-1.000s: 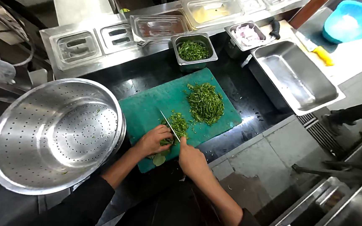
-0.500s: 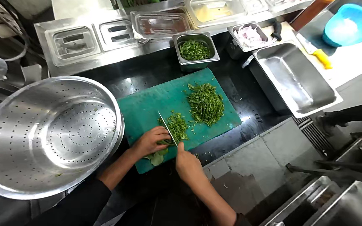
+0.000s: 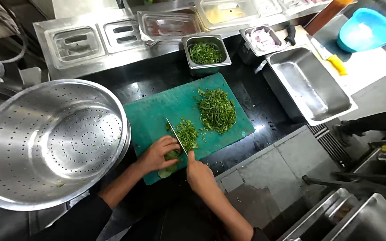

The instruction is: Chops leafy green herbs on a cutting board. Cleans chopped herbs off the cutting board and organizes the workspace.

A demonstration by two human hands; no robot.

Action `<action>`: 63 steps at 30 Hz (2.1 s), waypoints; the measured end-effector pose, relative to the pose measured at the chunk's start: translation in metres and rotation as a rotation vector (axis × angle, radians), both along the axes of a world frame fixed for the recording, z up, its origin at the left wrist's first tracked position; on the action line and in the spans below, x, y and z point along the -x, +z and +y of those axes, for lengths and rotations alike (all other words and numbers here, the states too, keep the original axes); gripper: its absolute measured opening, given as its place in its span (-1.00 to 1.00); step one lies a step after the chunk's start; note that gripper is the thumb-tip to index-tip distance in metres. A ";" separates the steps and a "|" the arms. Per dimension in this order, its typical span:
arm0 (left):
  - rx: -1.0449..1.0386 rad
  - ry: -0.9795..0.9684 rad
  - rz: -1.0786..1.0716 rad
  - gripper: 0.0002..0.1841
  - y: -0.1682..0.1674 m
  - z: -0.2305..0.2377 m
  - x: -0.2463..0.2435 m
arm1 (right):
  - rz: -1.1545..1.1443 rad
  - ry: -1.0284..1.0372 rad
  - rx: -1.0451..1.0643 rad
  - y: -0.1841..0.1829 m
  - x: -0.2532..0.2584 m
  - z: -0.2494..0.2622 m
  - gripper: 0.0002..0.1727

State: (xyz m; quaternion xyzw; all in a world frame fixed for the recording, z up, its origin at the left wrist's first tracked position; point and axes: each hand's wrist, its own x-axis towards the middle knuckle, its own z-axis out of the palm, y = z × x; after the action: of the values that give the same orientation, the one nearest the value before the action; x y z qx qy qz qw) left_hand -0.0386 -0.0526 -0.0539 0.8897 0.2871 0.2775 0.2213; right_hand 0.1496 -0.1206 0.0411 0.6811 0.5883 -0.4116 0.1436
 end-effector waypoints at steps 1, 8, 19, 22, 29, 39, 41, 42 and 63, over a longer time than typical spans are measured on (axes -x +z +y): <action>-0.001 0.025 -0.002 -0.68 -0.001 -0.004 0.001 | -0.005 0.008 -0.007 0.000 -0.008 -0.002 -0.58; -0.019 0.074 -0.108 -0.74 -0.007 0.006 -0.015 | -0.021 -0.091 -0.099 -0.007 -0.066 0.033 -0.55; -0.033 0.188 -0.083 -0.70 -0.002 0.006 -0.031 | 0.096 -0.164 -0.102 0.009 -0.060 0.016 -0.56; -0.056 0.167 -0.076 -0.72 -0.004 0.008 -0.030 | 0.077 -0.130 -0.073 0.012 -0.047 0.004 -0.53; -0.097 0.047 0.023 -0.77 -0.004 0.012 -0.018 | -0.072 -0.058 -0.024 0.025 -0.025 -0.007 -0.54; 0.019 -0.066 0.024 -0.74 0.009 0.028 -0.018 | -0.069 -0.041 0.006 0.018 -0.007 0.007 -0.58; 0.052 -0.077 0.034 -0.75 0.008 0.030 -0.017 | -0.057 -0.030 -0.010 0.013 -0.010 0.012 -0.58; 0.040 -0.073 0.025 -0.77 0.005 0.031 -0.016 | -0.056 -0.024 -0.003 0.021 -0.013 0.011 -0.57; 0.039 -0.026 -0.110 -0.83 -0.001 0.026 -0.008 | 0.003 -0.041 0.077 0.037 -0.007 -0.002 -0.56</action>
State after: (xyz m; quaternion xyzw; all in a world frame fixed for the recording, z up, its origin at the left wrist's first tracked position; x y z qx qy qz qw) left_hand -0.0305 -0.0270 -0.0545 0.8722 0.2681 0.3176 0.2579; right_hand 0.1566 -0.1228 0.0780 0.6864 0.5583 -0.4377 0.1602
